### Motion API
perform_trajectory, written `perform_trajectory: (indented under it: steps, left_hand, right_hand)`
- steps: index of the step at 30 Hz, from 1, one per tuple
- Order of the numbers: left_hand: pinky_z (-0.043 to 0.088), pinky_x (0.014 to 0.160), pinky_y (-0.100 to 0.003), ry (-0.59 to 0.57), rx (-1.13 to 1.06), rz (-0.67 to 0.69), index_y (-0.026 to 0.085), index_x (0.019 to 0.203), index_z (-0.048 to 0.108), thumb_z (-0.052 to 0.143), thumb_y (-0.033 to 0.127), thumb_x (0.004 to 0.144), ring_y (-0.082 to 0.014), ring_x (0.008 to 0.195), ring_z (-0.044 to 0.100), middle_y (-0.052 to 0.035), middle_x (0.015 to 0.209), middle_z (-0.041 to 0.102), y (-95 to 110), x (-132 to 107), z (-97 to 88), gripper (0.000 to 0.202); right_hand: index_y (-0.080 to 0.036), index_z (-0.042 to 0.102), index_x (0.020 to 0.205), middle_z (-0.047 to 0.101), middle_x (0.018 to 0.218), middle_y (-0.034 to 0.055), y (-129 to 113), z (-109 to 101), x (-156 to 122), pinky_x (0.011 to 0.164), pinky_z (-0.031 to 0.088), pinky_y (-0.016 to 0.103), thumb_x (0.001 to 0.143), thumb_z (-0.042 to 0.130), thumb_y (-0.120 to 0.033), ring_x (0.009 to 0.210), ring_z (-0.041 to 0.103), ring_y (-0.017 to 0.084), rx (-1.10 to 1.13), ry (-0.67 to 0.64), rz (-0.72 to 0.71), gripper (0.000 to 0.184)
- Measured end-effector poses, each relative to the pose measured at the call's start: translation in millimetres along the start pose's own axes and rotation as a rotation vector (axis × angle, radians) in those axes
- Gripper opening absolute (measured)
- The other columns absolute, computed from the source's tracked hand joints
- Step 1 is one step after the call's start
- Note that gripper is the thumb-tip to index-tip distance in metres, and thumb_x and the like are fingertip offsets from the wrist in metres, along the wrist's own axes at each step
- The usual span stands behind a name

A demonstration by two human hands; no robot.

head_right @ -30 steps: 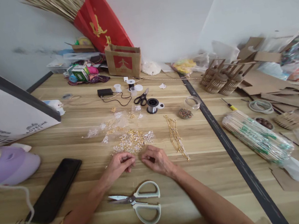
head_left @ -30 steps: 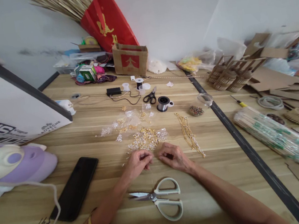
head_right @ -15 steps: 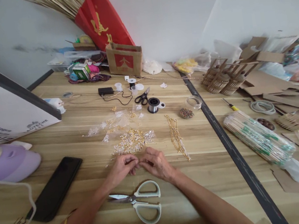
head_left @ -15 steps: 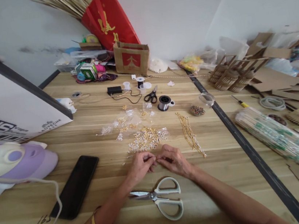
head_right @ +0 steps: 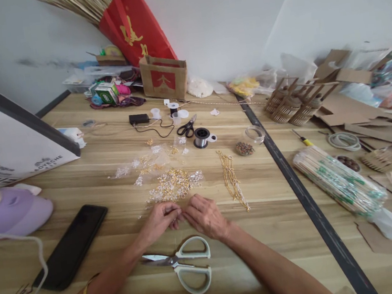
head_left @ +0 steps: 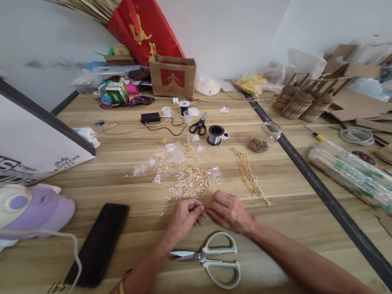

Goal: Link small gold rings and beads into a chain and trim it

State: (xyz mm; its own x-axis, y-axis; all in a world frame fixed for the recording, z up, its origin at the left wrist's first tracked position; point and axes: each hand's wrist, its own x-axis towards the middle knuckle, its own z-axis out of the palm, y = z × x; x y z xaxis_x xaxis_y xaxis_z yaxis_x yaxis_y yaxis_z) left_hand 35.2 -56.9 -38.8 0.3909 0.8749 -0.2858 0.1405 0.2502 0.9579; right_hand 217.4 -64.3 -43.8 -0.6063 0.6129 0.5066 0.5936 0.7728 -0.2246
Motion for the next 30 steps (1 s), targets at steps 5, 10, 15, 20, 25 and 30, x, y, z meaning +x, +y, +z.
perform_trajectory:
  steps: [5,10,15,20,25,30]
  left_hand:
    - [0.044,0.047,-0.021,-0.013,-0.014,0.000,0.012,0.066,0.059,0.057,0.037,0.074,-0.0087,0.044,0.053,0.0001,0.057,0.059,2.2,-0.7,-0.2,0.026]
    - [0.044,0.047,-0.020,-0.024,0.003,0.015,0.012,0.065,0.059,0.057,0.035,0.075,-0.0087,0.045,0.053,0.0013,0.055,0.058,2.4,-1.1,-0.6,0.025]
    - [0.044,0.047,-0.021,-0.033,0.003,0.043,0.013,0.065,0.058,0.057,0.037,0.075,-0.0092,0.045,0.053,0.0010,0.056,0.058,0.8,-1.2,-0.8,0.027]
    - [0.044,0.047,-0.021,-0.035,0.011,0.048,0.013,0.066,0.057,0.055,0.037,0.078,-0.0094,0.045,0.053,0.0014,0.054,0.057,-0.6,-1.2,-1.4,0.027]
    - [0.045,0.048,-0.021,-0.069,0.036,0.041,0.012,0.069,0.059,0.053,0.035,0.079,-0.0092,0.046,0.054,-0.0005,0.059,0.060,-2.0,-0.1,-3.9,0.027]
    - [0.046,0.047,-0.022,-0.059,0.072,-0.032,0.011,0.083,0.061,0.055,0.028,0.076,-0.0098,0.045,0.056,-0.0035,0.069,0.066,0.6,-2.8,-4.3,0.020]
  right_hand:
    - [-0.014,0.061,0.079,0.050,0.067,0.0031,-1.6,-4.2,4.1,0.056,0.032,0.026,0.092,0.049,-0.018,0.065,0.044,0.015,-0.060,0.030,-0.078,0.018]
    - [-0.015,0.061,0.080,0.050,0.067,0.0035,-1.8,-6.6,4.6,0.055,0.032,0.027,0.093,0.047,-0.017,0.065,0.044,0.015,-0.080,-0.016,-0.119,0.019]
    - [-0.015,0.061,0.081,0.051,0.068,0.0040,-1.8,-6.4,4.1,0.055,0.033,0.027,0.093,0.045,-0.017,0.066,0.045,0.016,-0.078,-0.010,-0.130,0.020]
    - [-0.016,0.059,0.074,0.050,0.065,0.0033,-3.3,-7.1,6.8,0.053,0.032,0.027,0.094,0.044,-0.017,0.064,0.044,0.015,-0.109,-0.006,-0.149,0.025]
    - [-0.016,0.060,0.077,0.050,0.068,0.0036,-0.5,-3.3,4.2,0.054,0.034,0.026,0.094,0.045,-0.017,0.065,0.044,0.015,-0.103,-0.028,-0.118,0.023]
    - [-0.015,0.059,0.077,0.051,0.069,0.0040,5.7,0.6,-0.5,0.054,0.035,0.027,0.093,0.045,-0.017,0.065,0.045,0.015,-0.085,-0.008,-0.077,0.022]
